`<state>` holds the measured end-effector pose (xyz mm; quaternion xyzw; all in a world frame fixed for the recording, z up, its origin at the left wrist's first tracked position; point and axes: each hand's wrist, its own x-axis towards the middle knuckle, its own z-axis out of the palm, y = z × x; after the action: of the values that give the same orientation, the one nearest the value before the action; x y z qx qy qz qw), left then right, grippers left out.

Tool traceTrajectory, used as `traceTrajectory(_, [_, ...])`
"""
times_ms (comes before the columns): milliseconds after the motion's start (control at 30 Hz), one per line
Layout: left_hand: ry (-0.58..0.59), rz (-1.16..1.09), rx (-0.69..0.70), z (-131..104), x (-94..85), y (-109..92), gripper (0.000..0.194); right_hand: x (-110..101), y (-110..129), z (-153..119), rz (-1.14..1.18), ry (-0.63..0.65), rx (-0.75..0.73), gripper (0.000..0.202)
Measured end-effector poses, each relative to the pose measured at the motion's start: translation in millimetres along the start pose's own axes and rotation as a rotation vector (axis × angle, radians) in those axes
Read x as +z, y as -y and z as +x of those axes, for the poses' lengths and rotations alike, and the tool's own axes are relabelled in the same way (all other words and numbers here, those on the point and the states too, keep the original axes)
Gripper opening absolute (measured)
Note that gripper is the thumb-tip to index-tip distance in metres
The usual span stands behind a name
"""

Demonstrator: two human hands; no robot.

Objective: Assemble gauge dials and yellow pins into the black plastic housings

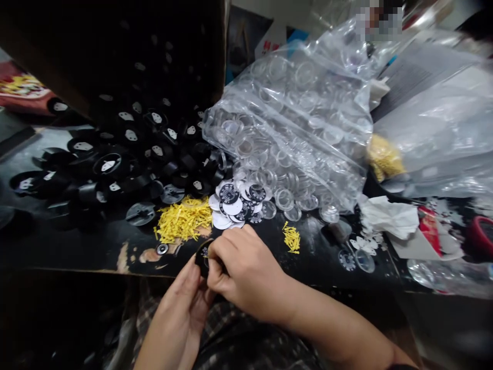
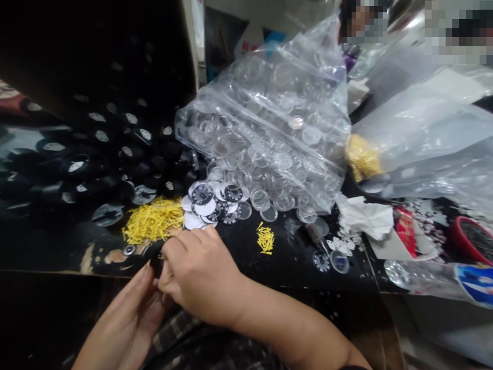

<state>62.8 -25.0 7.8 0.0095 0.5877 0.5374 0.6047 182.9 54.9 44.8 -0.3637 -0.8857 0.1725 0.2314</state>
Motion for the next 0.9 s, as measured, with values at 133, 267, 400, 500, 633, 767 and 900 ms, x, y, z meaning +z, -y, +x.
traceTrajectory(133, [0.091, 0.227, 0.221, 0.0, 4.8, -3.7, 0.039, -11.8, -1.5, -1.1, 0.159, 0.098, 0.18, 0.004])
traceTrajectory(267, [0.165, 0.175, 0.201, 8.4, 7.3, -2.7, 0.036, -18.1, -32.5, 10.0, 0.287, 0.109, 0.172, 0.008])
traceTrajectory(400, [0.222, -0.029, 0.137, 14.2, 11.2, 5.5, 0.033, -11.1, -76.9, 40.4, -0.086, -0.073, 0.29, 0.033])
traceTrajectory(500, [0.23, -0.04, 0.132, 16.0, 11.7, 8.1, 0.033, -7.9, -97.1, 56.4, -0.243, -0.007, 0.294, 0.045])
traceTrajectory(633, [0.226, -0.101, 0.111, 16.7, 12.7, 2.2, 0.037, -14.9, -96.6, 50.4, -0.117, -0.053, 0.291, 0.026])
traceTrajectory(767, [0.295, -0.2, -0.013, 15.1, 19.8, -8.7, 0.029, -16.7, -67.1, 25.9, 0.096, -0.111, 0.18, 0.014])
traceTrajectory(900, [0.242, -0.344, -0.136, 15.5, 26.1, -20.2, 0.02, -2.1, -30.9, 1.0, 0.138, -0.01, 0.007, 0.029])
